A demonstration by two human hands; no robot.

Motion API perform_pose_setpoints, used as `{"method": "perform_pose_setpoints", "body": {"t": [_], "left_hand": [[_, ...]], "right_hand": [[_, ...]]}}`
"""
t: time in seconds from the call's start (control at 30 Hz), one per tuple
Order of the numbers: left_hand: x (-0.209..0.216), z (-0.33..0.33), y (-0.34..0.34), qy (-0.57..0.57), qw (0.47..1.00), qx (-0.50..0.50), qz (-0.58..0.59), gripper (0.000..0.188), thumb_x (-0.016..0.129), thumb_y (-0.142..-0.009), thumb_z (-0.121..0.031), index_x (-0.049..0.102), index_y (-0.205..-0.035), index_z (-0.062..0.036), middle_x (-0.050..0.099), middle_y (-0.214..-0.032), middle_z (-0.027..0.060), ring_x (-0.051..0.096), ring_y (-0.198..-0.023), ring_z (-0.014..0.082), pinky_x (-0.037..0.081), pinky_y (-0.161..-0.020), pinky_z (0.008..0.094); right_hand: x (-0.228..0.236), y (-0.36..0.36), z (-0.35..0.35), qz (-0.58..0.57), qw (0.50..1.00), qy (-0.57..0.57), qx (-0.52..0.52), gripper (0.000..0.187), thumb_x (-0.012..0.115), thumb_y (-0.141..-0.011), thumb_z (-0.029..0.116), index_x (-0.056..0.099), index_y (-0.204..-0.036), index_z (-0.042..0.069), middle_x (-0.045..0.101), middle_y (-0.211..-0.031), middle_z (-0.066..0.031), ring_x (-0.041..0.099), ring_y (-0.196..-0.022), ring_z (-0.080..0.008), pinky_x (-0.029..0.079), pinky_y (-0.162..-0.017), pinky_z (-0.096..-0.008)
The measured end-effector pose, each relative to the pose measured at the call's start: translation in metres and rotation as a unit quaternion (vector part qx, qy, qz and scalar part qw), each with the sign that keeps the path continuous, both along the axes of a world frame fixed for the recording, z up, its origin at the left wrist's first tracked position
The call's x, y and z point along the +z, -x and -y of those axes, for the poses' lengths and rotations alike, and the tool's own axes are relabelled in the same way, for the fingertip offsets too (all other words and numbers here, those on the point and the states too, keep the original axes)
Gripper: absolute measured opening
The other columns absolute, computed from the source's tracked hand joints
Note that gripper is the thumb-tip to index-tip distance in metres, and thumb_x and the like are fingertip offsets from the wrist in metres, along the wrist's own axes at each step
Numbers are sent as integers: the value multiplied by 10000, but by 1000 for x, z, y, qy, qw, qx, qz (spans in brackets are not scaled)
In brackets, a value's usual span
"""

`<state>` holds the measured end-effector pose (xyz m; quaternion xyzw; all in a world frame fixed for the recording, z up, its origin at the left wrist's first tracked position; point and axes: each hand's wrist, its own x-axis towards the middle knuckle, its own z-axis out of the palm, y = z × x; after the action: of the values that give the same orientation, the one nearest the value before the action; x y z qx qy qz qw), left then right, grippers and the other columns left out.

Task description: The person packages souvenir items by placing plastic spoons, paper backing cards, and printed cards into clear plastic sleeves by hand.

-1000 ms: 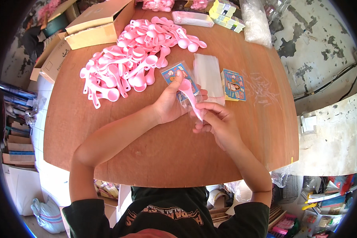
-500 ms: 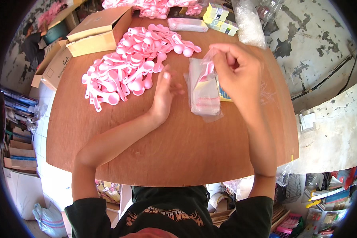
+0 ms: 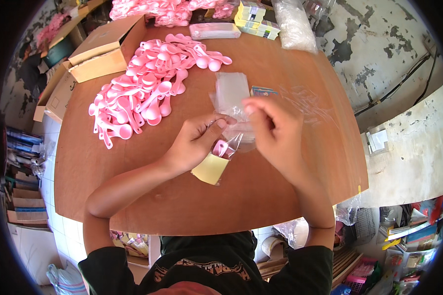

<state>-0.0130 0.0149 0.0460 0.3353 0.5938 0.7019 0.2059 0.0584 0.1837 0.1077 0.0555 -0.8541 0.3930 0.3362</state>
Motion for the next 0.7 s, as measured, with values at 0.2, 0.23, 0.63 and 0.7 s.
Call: {"method": "perform_pose_setpoints", "body": {"t": [0.2, 0.23, 0.63, 0.7], "left_hand": [[-2, -2, -5, 53, 995, -77, 17, 245, 464, -1030, -148, 599, -1161, 9, 647, -777, 19, 592, -701, 52, 483, -606, 244], [3, 0, -6, 98, 991, -93, -12, 233, 473, -1004, -116, 595, -1160, 8, 645, -770, 26, 598, -702, 61, 489, -614, 259], [9, 1, -10, 208, 953, -185, -117, 192, 471, -837, 5, 549, -1008, 50, 631, -740, 174, 650, -649, 268, 499, -603, 355], [3, 0, -6, 218, 945, -199, -142, 205, 469, -839, -1, 547, -1020, 57, 632, -760, 197, 655, -656, 298, 499, -605, 364]], "right_hand": [[-12, -14, -3, 21, 985, -171, 30, 98, 757, -781, 81, 725, -873, 93, 588, -769, -37, 601, -597, -197, 463, -503, -310], [-16, -13, -7, 23, 985, -169, 24, 98, 757, -781, 81, 725, -873, 93, 588, -769, -37, 601, -597, -197, 463, -503, -310], [-35, -20, -8, 21, 941, -337, 9, 101, 703, -614, 52, 637, -688, 73, 510, -713, -33, 585, -676, -207, 481, -520, -341], [-37, -17, -14, 58, 967, -248, 26, 89, 697, -626, 48, 625, -677, 61, 533, -693, -59, 583, -629, -200, 475, -520, -318]]}}
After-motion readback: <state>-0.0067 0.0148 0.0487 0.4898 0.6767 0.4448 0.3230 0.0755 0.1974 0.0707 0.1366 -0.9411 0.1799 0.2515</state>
